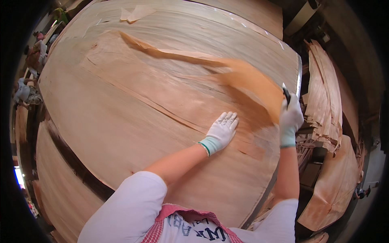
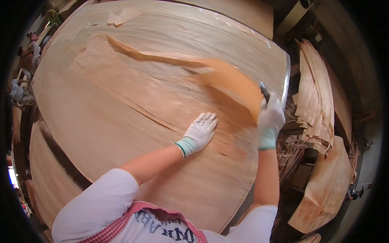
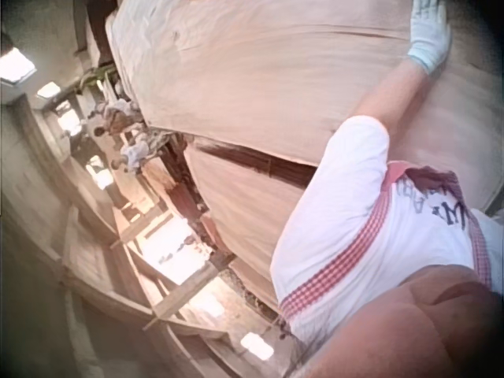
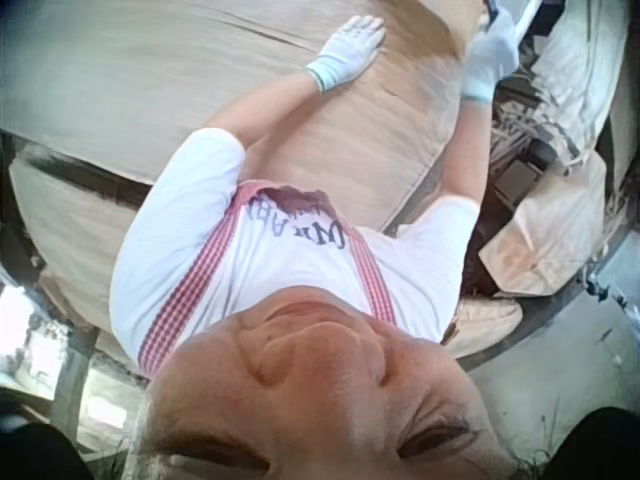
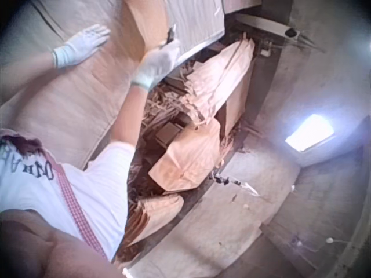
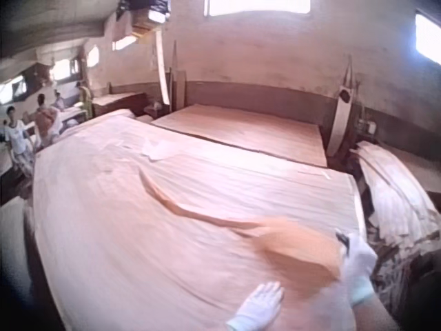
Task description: The person applies pieces of tape to large sheets of wood veneer using a small cutting tool to trim the tape and removing excess material by hand.
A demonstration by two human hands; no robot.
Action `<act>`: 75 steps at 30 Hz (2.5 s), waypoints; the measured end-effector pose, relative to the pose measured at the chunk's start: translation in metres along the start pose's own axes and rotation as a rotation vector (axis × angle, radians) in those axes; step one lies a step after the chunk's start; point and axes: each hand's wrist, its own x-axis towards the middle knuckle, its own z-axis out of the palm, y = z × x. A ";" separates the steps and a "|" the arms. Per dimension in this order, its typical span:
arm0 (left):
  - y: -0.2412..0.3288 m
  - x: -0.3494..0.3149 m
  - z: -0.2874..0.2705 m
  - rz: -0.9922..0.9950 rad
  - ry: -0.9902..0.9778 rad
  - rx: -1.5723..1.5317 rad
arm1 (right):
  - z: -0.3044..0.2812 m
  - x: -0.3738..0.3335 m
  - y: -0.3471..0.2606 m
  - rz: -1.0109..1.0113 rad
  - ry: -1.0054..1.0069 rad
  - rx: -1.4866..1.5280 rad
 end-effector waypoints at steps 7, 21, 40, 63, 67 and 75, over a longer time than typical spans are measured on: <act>-0.034 -0.014 -0.061 -0.123 -0.128 -1.285 | -0.094 -0.116 -0.102 -0.237 0.135 0.374; -0.152 -0.201 -0.280 -0.439 0.604 -1.544 | -0.094 -0.243 -0.286 -0.589 -0.501 0.888; -0.257 -0.630 -0.306 -1.369 1.254 -0.202 | -0.004 -0.268 -0.313 -0.448 -0.657 0.836; -0.230 -0.487 -0.343 -0.847 0.631 0.070 | 0.082 -0.187 -0.317 -0.159 -0.562 0.797; -0.224 -0.452 -0.350 -0.787 0.650 -0.072 | 0.089 -0.145 -0.310 -0.198 -0.366 0.504; -0.266 -0.361 -0.353 -0.717 0.571 -0.170 | 0.116 -0.110 -0.327 0.052 -0.522 0.367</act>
